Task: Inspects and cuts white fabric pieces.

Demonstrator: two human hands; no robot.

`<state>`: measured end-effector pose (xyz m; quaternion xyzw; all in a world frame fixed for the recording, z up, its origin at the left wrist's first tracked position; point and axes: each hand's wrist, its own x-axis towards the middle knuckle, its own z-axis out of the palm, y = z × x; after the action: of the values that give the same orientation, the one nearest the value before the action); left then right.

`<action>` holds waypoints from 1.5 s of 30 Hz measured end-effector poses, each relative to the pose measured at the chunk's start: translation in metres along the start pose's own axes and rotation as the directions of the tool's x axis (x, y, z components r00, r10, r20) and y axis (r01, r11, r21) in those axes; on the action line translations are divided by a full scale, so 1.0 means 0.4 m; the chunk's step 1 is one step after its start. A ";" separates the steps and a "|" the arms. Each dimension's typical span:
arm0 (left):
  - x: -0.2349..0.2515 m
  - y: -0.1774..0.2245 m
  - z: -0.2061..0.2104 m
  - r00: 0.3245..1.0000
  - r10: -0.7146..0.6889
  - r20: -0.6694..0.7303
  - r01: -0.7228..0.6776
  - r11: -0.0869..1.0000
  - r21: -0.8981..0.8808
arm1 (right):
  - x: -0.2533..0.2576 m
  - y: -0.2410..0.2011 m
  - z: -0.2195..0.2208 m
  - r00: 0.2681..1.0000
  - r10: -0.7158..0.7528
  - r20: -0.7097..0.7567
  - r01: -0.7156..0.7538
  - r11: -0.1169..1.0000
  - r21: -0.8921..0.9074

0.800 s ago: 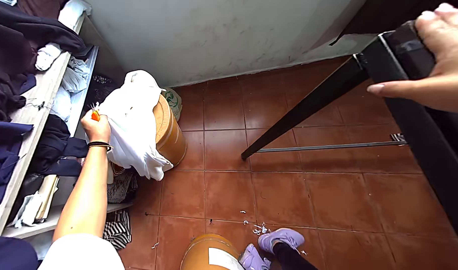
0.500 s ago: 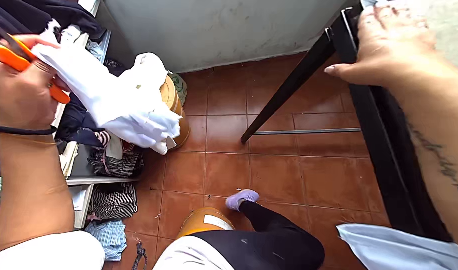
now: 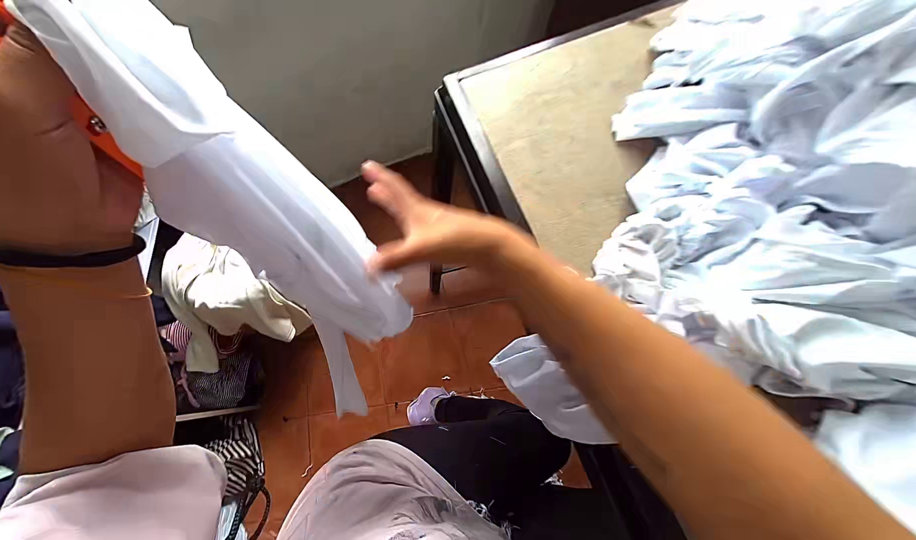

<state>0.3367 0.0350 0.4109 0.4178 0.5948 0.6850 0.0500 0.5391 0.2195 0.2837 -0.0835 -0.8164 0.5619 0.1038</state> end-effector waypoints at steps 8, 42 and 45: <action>0.060 0.061 0.041 0.976 0.220 -0.005 -0.219 0.972 -0.090 | -0.029 -0.079 -0.079 0.871 -0.296 -0.393 0.103 0.891 -0.442; 0.002 0.140 0.175 0.669 0.254 0.699 -0.239 0.963 -0.121 | -0.211 -0.650 -0.196 0.968 -0.247 -0.041 0.201 0.867 -0.457; 0.025 0.124 0.136 0.711 0.249 0.657 -0.165 0.968 -0.188 | -0.260 -0.650 -0.232 0.997 -0.070 -0.031 0.038 0.800 -0.599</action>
<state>0.3858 0.0686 0.4555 0.6982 0.4447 0.5206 0.2092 0.6586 0.1846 0.5512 -0.1031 -0.9510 0.2704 0.1091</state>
